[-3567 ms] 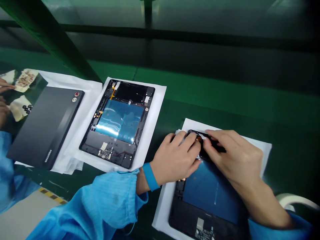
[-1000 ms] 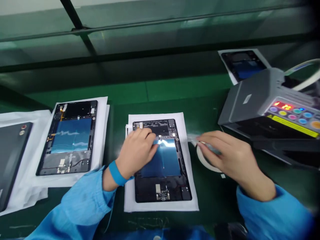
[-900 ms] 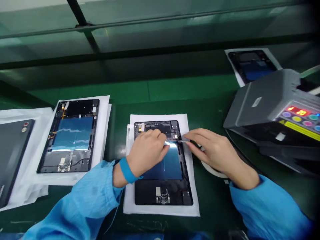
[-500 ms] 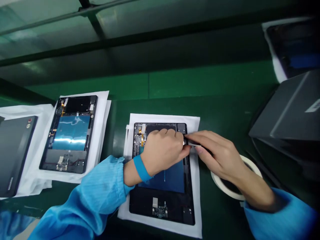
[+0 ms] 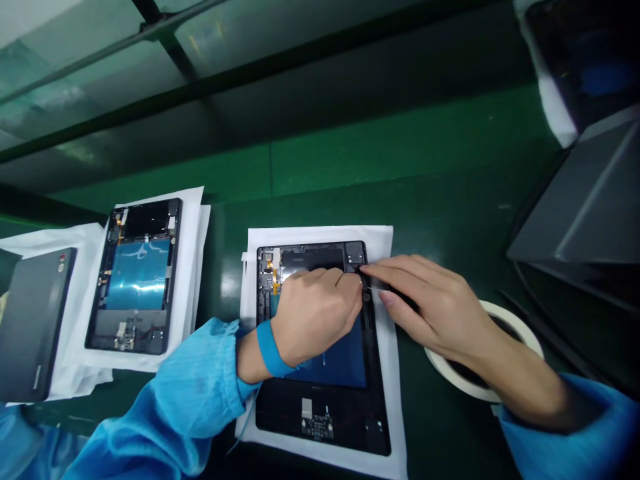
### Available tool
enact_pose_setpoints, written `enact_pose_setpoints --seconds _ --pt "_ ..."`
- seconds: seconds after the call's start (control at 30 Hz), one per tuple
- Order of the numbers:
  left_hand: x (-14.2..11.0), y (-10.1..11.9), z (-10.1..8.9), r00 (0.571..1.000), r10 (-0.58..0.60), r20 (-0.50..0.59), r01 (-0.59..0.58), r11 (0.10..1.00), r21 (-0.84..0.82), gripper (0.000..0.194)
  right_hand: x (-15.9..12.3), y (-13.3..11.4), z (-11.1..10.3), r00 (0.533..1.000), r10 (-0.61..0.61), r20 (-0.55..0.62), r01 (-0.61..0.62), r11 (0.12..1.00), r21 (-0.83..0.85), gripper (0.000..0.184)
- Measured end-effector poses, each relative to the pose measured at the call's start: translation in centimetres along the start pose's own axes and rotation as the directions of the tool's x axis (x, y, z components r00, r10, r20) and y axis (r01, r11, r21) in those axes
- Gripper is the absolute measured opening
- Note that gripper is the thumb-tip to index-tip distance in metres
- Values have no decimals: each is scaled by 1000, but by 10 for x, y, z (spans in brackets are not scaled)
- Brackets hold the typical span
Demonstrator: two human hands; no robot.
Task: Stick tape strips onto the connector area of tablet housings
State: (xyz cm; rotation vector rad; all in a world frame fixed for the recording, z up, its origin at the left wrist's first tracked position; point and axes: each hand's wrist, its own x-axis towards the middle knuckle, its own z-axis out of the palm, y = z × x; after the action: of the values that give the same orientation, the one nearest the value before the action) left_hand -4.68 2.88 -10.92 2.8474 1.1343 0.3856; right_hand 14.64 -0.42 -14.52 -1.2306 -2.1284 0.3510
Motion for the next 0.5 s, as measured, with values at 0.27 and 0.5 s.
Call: enact_pose_setpoints --seconds 0.27,0.5 --pt "-2 -4 3 999 32 -18 -33 998 -50 23 0 0 0 1000 -8 8 8 999 -39 27" --pt "-2 -5 2 998 52 19 -50 996 -75 21 0 -5 2 999 -27 42 33 988 -153 30"
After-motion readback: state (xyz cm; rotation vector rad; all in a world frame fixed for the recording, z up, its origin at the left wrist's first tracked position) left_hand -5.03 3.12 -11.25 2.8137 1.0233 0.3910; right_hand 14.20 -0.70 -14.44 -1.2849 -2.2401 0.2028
